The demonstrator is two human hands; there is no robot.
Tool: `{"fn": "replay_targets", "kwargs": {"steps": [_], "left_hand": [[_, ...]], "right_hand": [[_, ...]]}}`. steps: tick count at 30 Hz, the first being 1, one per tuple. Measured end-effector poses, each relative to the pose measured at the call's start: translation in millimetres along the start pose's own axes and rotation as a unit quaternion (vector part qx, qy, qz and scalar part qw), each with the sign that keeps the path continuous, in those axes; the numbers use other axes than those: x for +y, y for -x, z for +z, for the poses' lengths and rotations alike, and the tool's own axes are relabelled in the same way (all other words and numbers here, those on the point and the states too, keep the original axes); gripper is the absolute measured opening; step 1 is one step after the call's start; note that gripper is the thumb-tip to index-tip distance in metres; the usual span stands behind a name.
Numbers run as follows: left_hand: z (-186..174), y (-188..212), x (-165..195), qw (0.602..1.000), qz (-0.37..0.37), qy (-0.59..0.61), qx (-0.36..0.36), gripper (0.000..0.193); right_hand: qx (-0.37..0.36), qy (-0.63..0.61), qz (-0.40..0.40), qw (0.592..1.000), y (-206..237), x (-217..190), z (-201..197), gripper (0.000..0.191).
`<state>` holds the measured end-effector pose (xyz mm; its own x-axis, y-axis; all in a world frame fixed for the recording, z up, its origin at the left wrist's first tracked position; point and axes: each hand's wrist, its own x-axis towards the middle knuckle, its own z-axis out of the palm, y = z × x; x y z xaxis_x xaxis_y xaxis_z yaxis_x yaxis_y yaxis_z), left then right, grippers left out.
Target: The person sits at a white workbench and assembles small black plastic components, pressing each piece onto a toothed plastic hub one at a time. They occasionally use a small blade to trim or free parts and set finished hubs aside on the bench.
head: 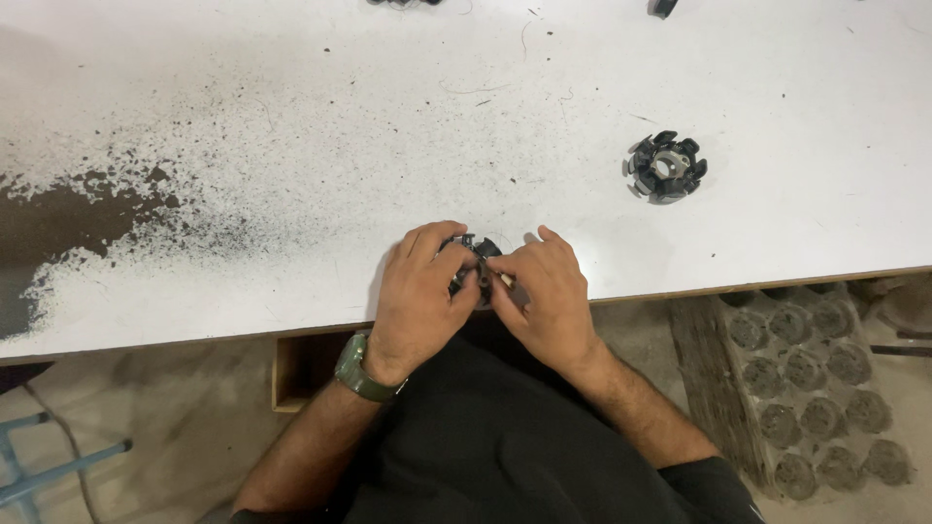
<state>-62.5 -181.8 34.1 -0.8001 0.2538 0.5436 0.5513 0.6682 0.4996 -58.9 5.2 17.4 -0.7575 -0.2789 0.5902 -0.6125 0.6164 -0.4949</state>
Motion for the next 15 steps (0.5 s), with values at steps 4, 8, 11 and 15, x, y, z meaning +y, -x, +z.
{"fn": "replay_targets", "kwargs": {"steps": [4, 8, 11, 15], "left_hand": [[0.8, 1.0, 1.4, 0.999, -0.025, 0.022, -0.008, 0.017], [7.6, 1.1, 1.4, 0.999, -0.037, -0.002, 0.006, 0.013], [12.3, 2.1, 0.5, 0.999, -0.036, -0.011, 0.015, 0.013], [15.9, 4.1, -0.5, 0.999, -0.034, -0.01, 0.026, 0.013]], "right_hand": [[-0.01, -0.026, 0.012, 1.0, -2.2, -3.5, -5.5, 0.023], [0.009, -0.024, 0.016, 1.0, 0.0, -8.3, -6.8, 0.022], [0.018, -0.03, 0.018, 0.999, 4.5, -9.0, -7.8, 0.021], [0.022, -0.023, -0.003, 0.999, 5.8, -6.1, -4.4, 0.024]]}}
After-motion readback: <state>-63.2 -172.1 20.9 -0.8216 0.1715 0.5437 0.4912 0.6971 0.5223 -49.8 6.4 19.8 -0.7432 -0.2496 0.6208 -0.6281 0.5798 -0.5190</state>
